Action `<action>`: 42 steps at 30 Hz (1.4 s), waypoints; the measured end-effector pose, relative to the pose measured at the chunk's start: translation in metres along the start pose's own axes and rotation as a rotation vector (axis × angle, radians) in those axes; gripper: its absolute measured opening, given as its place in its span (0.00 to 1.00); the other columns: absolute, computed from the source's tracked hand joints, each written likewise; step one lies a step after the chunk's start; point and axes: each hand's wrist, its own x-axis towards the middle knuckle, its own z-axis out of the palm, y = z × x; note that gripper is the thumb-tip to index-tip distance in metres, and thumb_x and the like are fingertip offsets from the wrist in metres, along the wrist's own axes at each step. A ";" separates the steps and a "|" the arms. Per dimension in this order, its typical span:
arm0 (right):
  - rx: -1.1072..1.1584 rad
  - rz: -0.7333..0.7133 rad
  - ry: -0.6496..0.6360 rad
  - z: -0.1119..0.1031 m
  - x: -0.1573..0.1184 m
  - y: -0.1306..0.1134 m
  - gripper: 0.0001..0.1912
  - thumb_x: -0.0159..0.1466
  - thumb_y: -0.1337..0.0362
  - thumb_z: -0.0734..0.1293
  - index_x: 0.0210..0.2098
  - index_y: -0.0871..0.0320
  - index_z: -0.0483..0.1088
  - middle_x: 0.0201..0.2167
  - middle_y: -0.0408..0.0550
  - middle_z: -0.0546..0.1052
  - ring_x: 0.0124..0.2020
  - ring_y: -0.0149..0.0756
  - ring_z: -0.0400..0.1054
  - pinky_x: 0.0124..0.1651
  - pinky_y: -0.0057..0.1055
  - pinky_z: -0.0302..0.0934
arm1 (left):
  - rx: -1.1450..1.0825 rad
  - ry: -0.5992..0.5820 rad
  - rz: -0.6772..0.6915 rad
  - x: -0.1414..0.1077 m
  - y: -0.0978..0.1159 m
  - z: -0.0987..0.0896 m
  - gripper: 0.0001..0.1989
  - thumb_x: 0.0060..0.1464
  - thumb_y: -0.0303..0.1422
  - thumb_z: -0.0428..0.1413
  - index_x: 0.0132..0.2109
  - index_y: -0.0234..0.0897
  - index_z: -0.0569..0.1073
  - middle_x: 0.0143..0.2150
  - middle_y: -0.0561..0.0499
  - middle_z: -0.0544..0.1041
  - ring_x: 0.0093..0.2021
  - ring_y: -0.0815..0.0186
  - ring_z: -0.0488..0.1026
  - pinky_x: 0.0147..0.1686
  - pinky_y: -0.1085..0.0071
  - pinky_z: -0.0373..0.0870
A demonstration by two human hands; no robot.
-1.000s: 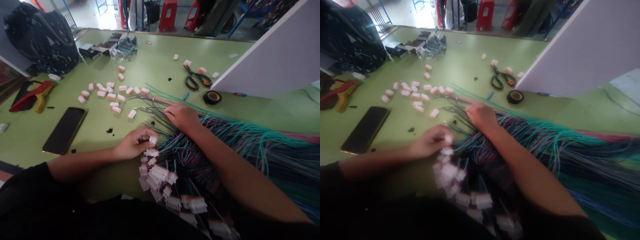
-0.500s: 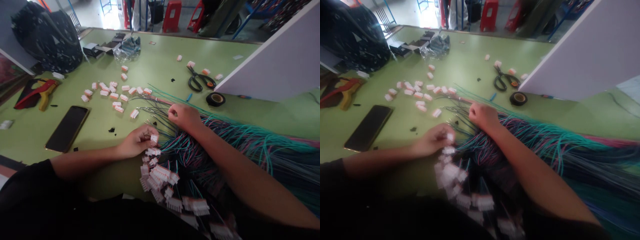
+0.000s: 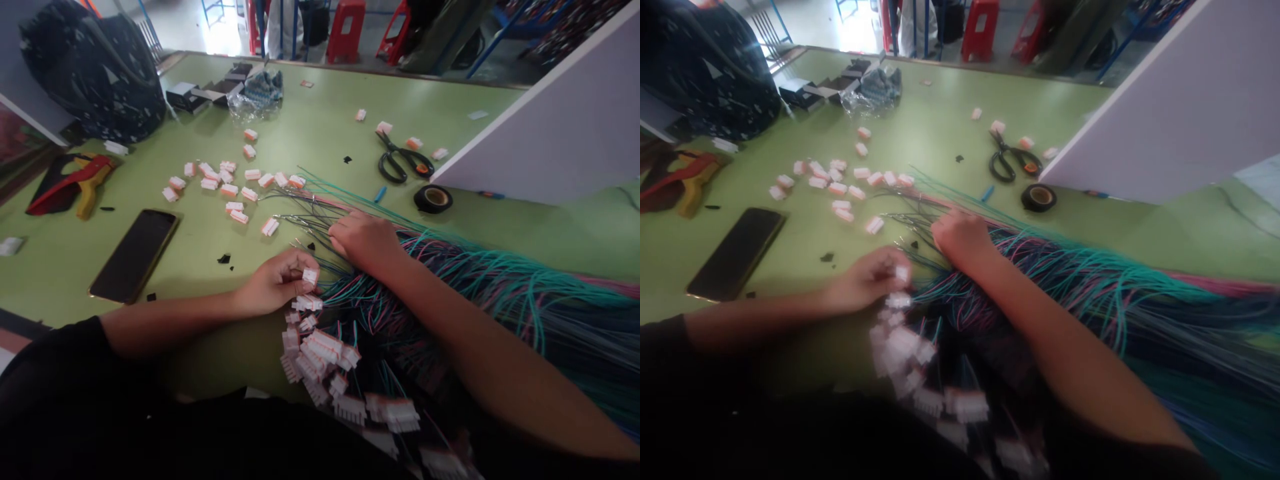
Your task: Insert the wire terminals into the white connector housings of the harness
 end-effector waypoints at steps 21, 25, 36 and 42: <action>0.768 -0.007 0.269 -0.005 0.001 -0.002 0.15 0.58 0.62 0.59 0.38 0.58 0.74 0.32 0.47 0.77 0.33 0.32 0.68 0.38 0.30 0.59 | -0.081 0.050 -0.100 0.002 -0.001 -0.002 0.10 0.48 0.25 0.57 0.37 0.35 0.64 0.30 0.57 0.68 0.32 0.71 0.75 0.33 0.73 0.70; 0.509 0.033 0.263 -0.012 -0.003 -0.004 0.14 0.59 0.64 0.58 0.30 0.58 0.76 0.29 0.49 0.77 0.32 0.34 0.67 0.34 0.31 0.57 | -0.099 0.061 -0.109 0.002 -0.001 -0.003 0.09 0.48 0.23 0.56 0.37 0.34 0.64 0.29 0.57 0.69 0.31 0.70 0.75 0.33 0.73 0.69; 0.886 -0.112 0.171 -0.027 -0.018 -0.017 0.07 0.56 0.66 0.62 0.26 0.58 0.72 0.25 0.43 0.74 0.25 0.27 0.63 0.30 0.26 0.55 | -0.308 0.105 -0.090 0.012 -0.013 -0.009 0.12 0.43 0.26 0.61 0.36 0.34 0.67 0.29 0.56 0.73 0.30 0.70 0.75 0.34 0.72 0.69; 0.798 -0.018 0.105 -0.021 -0.022 -0.008 0.07 0.54 0.66 0.62 0.23 0.59 0.70 0.21 0.41 0.71 0.23 0.26 0.60 0.28 0.26 0.52 | -0.334 0.092 -0.106 0.013 -0.009 -0.010 0.11 0.42 0.25 0.61 0.33 0.35 0.67 0.26 0.58 0.71 0.29 0.70 0.75 0.33 0.74 0.69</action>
